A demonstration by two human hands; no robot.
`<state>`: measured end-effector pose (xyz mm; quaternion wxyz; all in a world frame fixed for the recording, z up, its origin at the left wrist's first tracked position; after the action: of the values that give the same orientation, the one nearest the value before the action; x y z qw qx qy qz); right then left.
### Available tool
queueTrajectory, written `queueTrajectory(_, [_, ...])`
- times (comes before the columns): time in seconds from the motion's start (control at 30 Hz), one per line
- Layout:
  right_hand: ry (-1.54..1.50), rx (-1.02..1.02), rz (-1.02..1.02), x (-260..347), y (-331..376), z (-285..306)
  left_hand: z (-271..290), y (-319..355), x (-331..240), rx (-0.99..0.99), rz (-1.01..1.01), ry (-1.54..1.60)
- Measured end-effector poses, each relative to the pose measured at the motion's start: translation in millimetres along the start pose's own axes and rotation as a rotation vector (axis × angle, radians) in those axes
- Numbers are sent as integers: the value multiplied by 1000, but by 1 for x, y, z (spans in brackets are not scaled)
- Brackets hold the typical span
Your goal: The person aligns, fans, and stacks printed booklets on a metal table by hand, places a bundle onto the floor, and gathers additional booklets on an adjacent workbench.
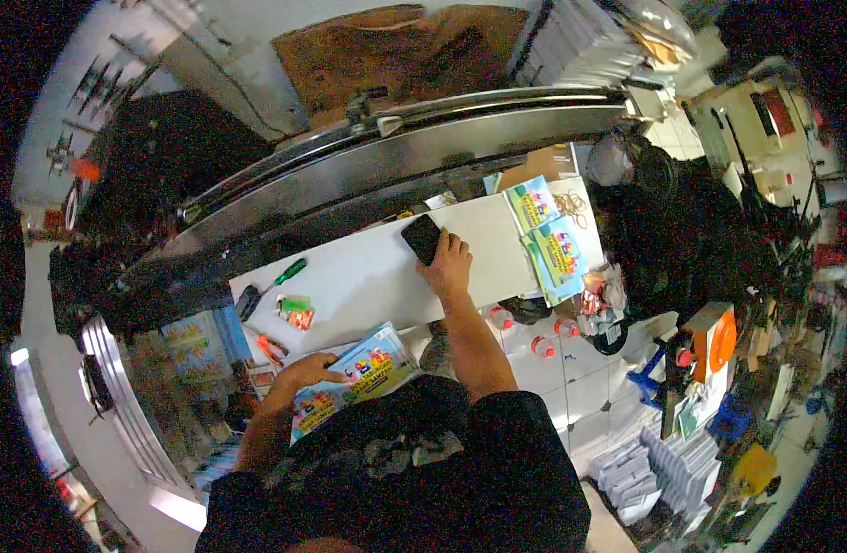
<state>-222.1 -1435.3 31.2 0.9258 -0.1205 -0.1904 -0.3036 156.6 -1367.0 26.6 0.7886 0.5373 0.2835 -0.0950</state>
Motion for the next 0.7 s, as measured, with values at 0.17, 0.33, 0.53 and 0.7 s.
queueTrajectory(0.17, [-57, -437, -57, -114, -33, 95, 0, -21, -70, 42, 0, -45])
queueTrajectory(0.33, [177, -310, -241, -245, -62, 126, 8, -84, -136, -30, -110, -196])
queueTrajectory(0.53, [158, -233, -147, -259, -65, 118, 32, -163, -234, -108, -264, -212])
queueTrajectory(0.7, [142, -437, -76, -236, -55, 135, 29, -215, -265, -212, -383, -361])
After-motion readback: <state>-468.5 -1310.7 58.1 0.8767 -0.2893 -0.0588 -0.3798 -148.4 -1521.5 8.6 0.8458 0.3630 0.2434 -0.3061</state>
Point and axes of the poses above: each hand's wrist, its own y-axis away from the middle knuckle, its own z-axis out of the back of the hand, x = y × z, the point moved 9 cm from there along -y, towards the middle knuckle, and after that the axes turned 14 degrees about -x, right-handed, at the moved point
